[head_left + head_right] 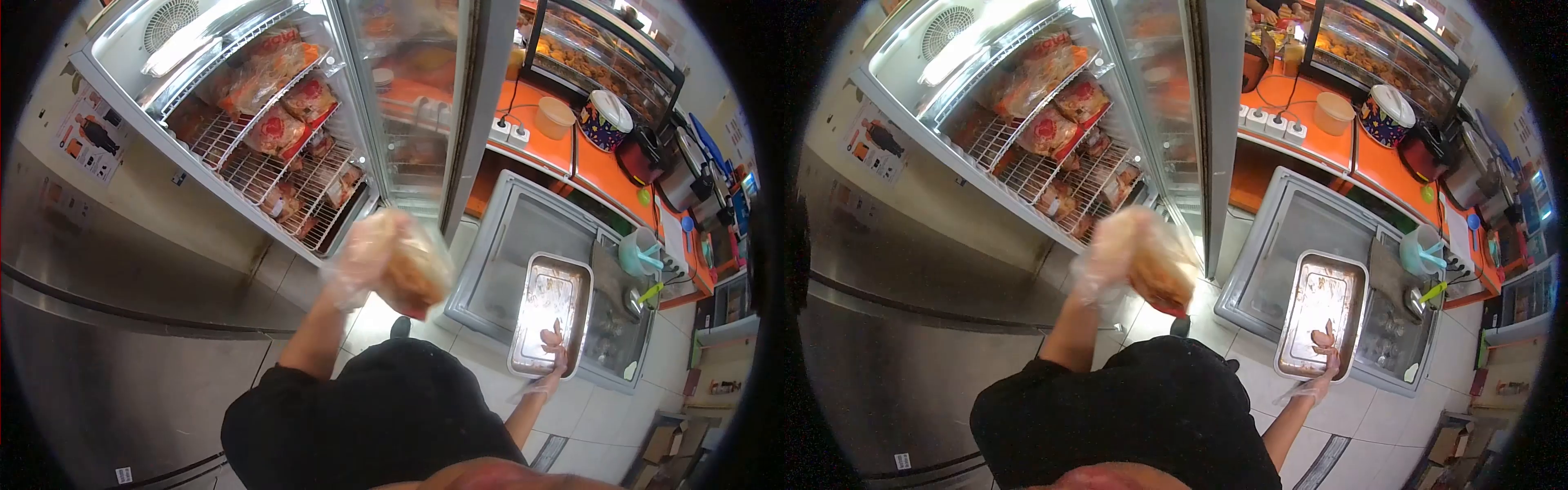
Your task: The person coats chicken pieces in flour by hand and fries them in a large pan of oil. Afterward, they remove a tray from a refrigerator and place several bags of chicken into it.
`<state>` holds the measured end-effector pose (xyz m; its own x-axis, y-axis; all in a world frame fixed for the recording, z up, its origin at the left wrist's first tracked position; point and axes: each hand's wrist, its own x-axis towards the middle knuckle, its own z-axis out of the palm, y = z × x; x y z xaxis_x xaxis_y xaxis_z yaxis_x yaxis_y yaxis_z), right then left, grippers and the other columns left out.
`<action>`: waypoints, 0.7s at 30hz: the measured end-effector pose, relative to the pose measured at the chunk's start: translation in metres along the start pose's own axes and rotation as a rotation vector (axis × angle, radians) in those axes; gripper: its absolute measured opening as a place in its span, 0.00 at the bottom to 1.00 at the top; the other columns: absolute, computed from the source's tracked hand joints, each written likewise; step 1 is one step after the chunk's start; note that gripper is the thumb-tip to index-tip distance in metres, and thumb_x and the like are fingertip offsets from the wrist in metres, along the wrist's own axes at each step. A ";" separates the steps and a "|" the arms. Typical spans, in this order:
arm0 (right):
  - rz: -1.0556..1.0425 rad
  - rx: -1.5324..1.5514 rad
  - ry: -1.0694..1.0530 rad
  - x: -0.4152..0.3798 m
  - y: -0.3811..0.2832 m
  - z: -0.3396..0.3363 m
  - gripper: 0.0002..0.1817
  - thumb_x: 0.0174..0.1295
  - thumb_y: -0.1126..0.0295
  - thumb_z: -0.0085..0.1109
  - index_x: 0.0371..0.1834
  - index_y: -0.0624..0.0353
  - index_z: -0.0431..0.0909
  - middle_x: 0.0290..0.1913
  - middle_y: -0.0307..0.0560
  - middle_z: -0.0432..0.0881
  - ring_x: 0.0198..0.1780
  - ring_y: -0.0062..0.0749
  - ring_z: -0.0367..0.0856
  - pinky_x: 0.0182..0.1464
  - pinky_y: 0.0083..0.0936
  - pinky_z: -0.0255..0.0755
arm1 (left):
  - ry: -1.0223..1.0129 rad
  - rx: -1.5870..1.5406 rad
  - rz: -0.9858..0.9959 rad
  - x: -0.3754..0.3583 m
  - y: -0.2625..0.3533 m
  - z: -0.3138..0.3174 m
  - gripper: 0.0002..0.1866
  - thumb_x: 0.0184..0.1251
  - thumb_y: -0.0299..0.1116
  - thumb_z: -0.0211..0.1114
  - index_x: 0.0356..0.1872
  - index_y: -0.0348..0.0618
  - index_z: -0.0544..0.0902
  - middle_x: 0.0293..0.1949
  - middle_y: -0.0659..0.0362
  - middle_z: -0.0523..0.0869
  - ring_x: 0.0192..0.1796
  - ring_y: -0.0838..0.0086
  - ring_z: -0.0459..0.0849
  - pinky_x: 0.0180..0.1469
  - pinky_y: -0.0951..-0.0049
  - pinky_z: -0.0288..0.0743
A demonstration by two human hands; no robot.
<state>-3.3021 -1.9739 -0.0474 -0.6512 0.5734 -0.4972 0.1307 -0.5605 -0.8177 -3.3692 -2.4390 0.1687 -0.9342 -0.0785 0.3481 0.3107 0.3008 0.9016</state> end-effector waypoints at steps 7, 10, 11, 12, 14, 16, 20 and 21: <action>0.071 0.019 -0.055 0.068 0.040 -0.057 0.21 0.67 0.51 0.61 0.59 0.47 0.81 0.62 0.43 0.80 0.61 0.43 0.79 0.58 0.44 0.78 | -0.226 -0.113 -0.296 0.040 0.007 0.133 0.24 0.81 0.53 0.56 0.60 0.43 0.80 0.53 0.54 0.85 0.57 0.67 0.81 0.64 0.68 0.73; 0.116 0.010 -0.091 0.076 0.041 -0.042 0.16 0.67 0.53 0.61 0.52 0.46 0.83 0.61 0.40 0.80 0.62 0.41 0.78 0.62 0.42 0.77 | -0.222 -0.027 -0.220 0.065 -0.001 0.173 0.25 0.81 0.54 0.55 0.60 0.44 0.80 0.54 0.52 0.85 0.58 0.61 0.81 0.65 0.65 0.72; 0.129 -0.014 -0.158 0.089 0.047 -0.039 0.25 0.75 0.48 0.39 0.62 0.48 0.77 0.66 0.44 0.77 0.68 0.44 0.73 0.70 0.44 0.68 | -0.244 -0.143 -0.180 0.076 0.002 0.181 0.24 0.81 0.54 0.55 0.59 0.44 0.81 0.54 0.51 0.85 0.58 0.58 0.82 0.65 0.63 0.72; 0.144 -0.041 -0.223 0.100 0.052 -0.038 0.36 0.82 0.44 0.17 0.73 0.51 0.71 0.72 0.47 0.74 0.75 0.47 0.68 0.79 0.45 0.59 | -0.246 -0.146 -0.178 0.082 -0.003 0.189 0.24 0.81 0.54 0.55 0.59 0.44 0.81 0.54 0.51 0.85 0.58 0.58 0.82 0.65 0.63 0.72; 0.144 -0.037 -0.239 0.130 0.072 -0.040 0.37 0.82 0.43 0.15 0.73 0.51 0.70 0.73 0.47 0.73 0.75 0.47 0.68 0.80 0.45 0.59 | -0.197 -0.099 -0.130 0.094 -0.022 0.202 0.23 0.81 0.52 0.55 0.59 0.44 0.81 0.54 0.51 0.86 0.58 0.58 0.82 0.64 0.61 0.73; 0.154 -0.037 -0.260 0.145 0.076 -0.038 0.38 0.81 0.42 0.13 0.74 0.51 0.70 0.73 0.47 0.72 0.76 0.48 0.67 0.80 0.46 0.58 | -0.163 -0.069 -0.128 0.104 -0.028 0.202 0.22 0.81 0.51 0.55 0.59 0.44 0.81 0.54 0.50 0.86 0.58 0.58 0.83 0.64 0.61 0.73; 0.143 -0.096 -0.264 0.158 0.079 -0.022 0.39 0.81 0.41 0.14 0.72 0.52 0.72 0.69 0.46 0.77 0.73 0.45 0.71 0.77 0.46 0.64 | -0.074 -0.089 -0.180 0.117 -0.037 0.185 0.22 0.80 0.50 0.55 0.58 0.42 0.81 0.54 0.48 0.85 0.58 0.57 0.83 0.63 0.59 0.74; 0.142 -0.189 -0.318 0.161 0.076 -0.018 0.38 0.81 0.41 0.17 0.72 0.53 0.72 0.67 0.46 0.78 0.70 0.46 0.73 0.74 0.46 0.66 | -0.055 -0.084 -0.179 0.117 -0.040 0.180 0.22 0.80 0.50 0.55 0.58 0.42 0.81 0.54 0.48 0.85 0.58 0.57 0.83 0.63 0.59 0.74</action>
<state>-3.3840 -1.9134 -0.1951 -0.8120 0.2678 -0.5186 0.3519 -0.4843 -0.8010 -3.5230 -2.2891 0.1272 -0.9832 -0.0710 0.1681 0.1505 0.2058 0.9670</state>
